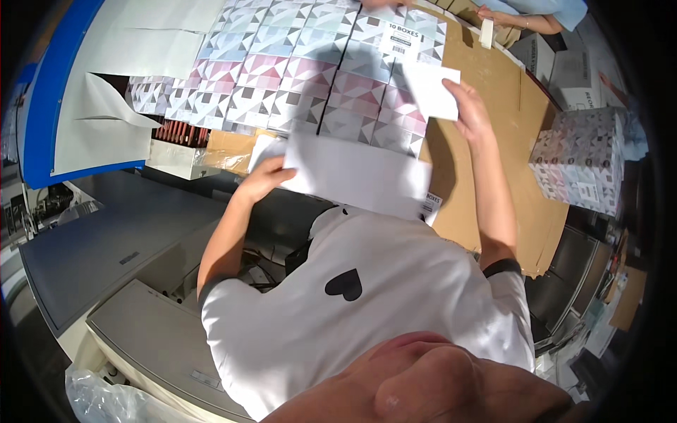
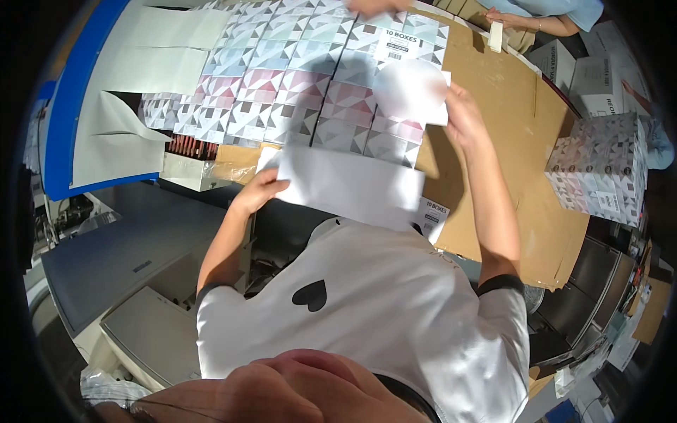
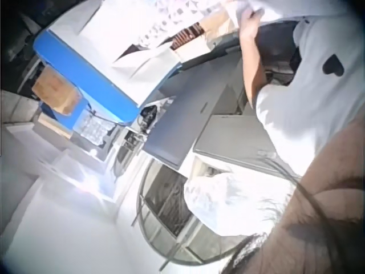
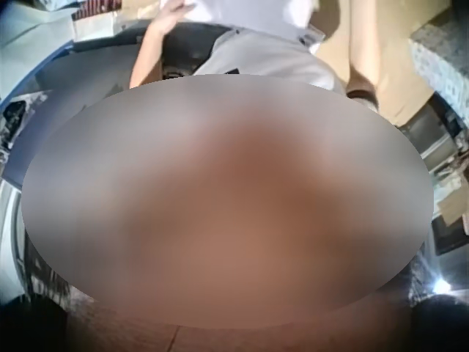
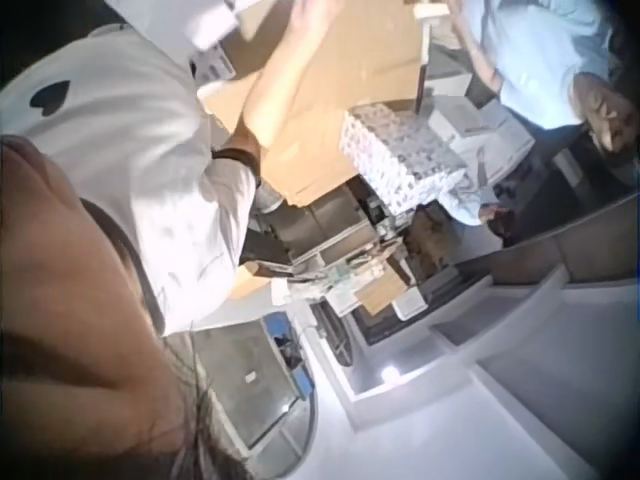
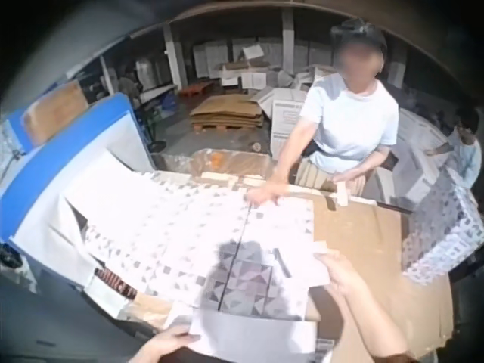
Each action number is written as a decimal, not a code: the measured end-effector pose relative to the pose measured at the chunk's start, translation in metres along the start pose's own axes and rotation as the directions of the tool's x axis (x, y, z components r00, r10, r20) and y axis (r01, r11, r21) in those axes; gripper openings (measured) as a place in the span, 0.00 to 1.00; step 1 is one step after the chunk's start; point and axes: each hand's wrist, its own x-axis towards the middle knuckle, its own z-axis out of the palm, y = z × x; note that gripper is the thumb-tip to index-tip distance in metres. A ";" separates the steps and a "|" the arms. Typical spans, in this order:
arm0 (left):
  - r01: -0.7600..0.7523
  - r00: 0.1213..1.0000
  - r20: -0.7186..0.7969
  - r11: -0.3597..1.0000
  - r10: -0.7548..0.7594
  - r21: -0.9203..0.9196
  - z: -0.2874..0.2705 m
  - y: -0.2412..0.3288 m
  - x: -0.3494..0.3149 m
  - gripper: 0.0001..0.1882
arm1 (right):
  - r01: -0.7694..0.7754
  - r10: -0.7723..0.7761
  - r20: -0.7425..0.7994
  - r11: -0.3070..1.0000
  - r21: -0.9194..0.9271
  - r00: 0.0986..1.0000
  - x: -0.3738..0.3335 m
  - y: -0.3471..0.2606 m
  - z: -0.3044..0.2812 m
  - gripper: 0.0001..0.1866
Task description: Placing informational sheets and labels onto stacked boxes of paper products.
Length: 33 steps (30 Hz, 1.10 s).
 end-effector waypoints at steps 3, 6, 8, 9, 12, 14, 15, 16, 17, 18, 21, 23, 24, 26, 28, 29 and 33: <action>0.213 0.932 -0.278 0.972 -0.233 -0.101 -0.044 -0.116 -0.005 0.16 | 0.109 -0.113 -0.006 0.967 -0.231 0.994 0.046 -0.002 0.031 0.12; 0.360 0.785 -0.618 0.843 -0.042 0.399 -0.079 -0.201 0.015 0.18 | 0.402 -0.318 0.248 0.672 -0.622 0.915 0.090 -0.006 0.086 0.12; 0.397 0.746 -0.666 0.807 -0.007 0.437 -0.060 -0.148 0.027 0.26 | 0.569 -0.556 0.366 0.247 -0.785 0.746 0.137 -0.001 0.100 0.12; 0.442 0.658 -0.721 0.664 0.218 0.603 -0.052 -0.141 0.027 0.32 | 0.522 -0.529 0.367 0.177 -0.834 0.765 0.149 -0.002 0.121 0.10; 0.491 0.666 -0.674 0.491 0.321 0.720 -0.035 -0.122 0.045 0.46 | 0.665 -0.678 0.548 -0.116 -0.738 0.490 0.195 0.018 0.149 0.09; 0.376 0.842 -0.493 0.415 0.221 0.828 -0.015 -0.107 0.053 0.48 | 0.691 -0.662 0.587 -0.143 -0.709 0.466 0.216 0.033 0.161 0.08; 0.375 0.841 -0.493 0.417 0.223 0.828 -0.010 -0.110 0.059 0.48 | 0.708 -0.649 0.616 -0.165 -0.686 0.446 0.225 0.038 0.165 0.07; 0.398 0.858 -0.491 0.409 0.152 0.821 -0.005 -0.115 0.066 0.49 | 0.709 -0.647 0.618 -0.165 -0.686 0.447 0.228 0.041 0.172 0.07; 0.419 0.870 -0.486 0.398 0.080 0.816 -0.004 -0.120 0.070 0.50 | 0.613 -0.591 0.615 -0.242 -0.752 0.522 0.230 0.046 0.178 0.07; 0.418 0.872 -0.484 0.398 0.078 0.817 -0.007 -0.124 0.073 0.50 | 0.507 -0.537 0.596 -0.323 -0.799 0.596 0.233 0.050 0.183 0.08; 0.435 0.867 -0.493 0.387 0.063 0.813 -0.007 -0.127 0.076 0.51 | 0.451 -0.479 0.571 -0.352 -0.820 0.666 0.236 0.055 0.190 0.09; 0.446 0.870 -0.492 0.380 0.030 0.811 -0.009 -0.121 0.081 0.51 | 0.411 -0.444 0.546 -0.368 -0.834 0.711 0.244 0.056 0.190 0.09; 0.442 0.872 -0.488 0.377 0.031 0.814 -0.009 -0.120 0.083 0.51 | 0.380 -0.440 0.561 -0.436 -0.816 0.701 0.250 0.060 0.189 0.11; 0.439 0.873 -0.486 0.386 0.030 0.811 -0.009 -0.120 0.082 0.51 | 0.342 -0.435 0.569 -0.496 -0.798 0.698 0.255 0.065 0.192 0.12; 0.435 0.875 -0.483 0.386 0.032 0.814 -0.009 -0.119 0.082 0.50 | 0.351 -0.440 0.572 -0.487 -0.800 0.692 0.257 0.069 0.195 0.15; 0.434 0.874 -0.484 0.390 0.035 0.812 -0.009 -0.118 0.083 0.50 | 0.349 -0.441 0.569 -0.485 -0.802 0.695 0.257 0.070 0.197 0.15; 0.434 0.877 -0.480 0.381 0.029 0.816 -0.010 -0.117 0.084 0.50 | 0.315 -0.496 0.558 -0.492 -0.812 0.665 0.259 0.079 0.204 0.10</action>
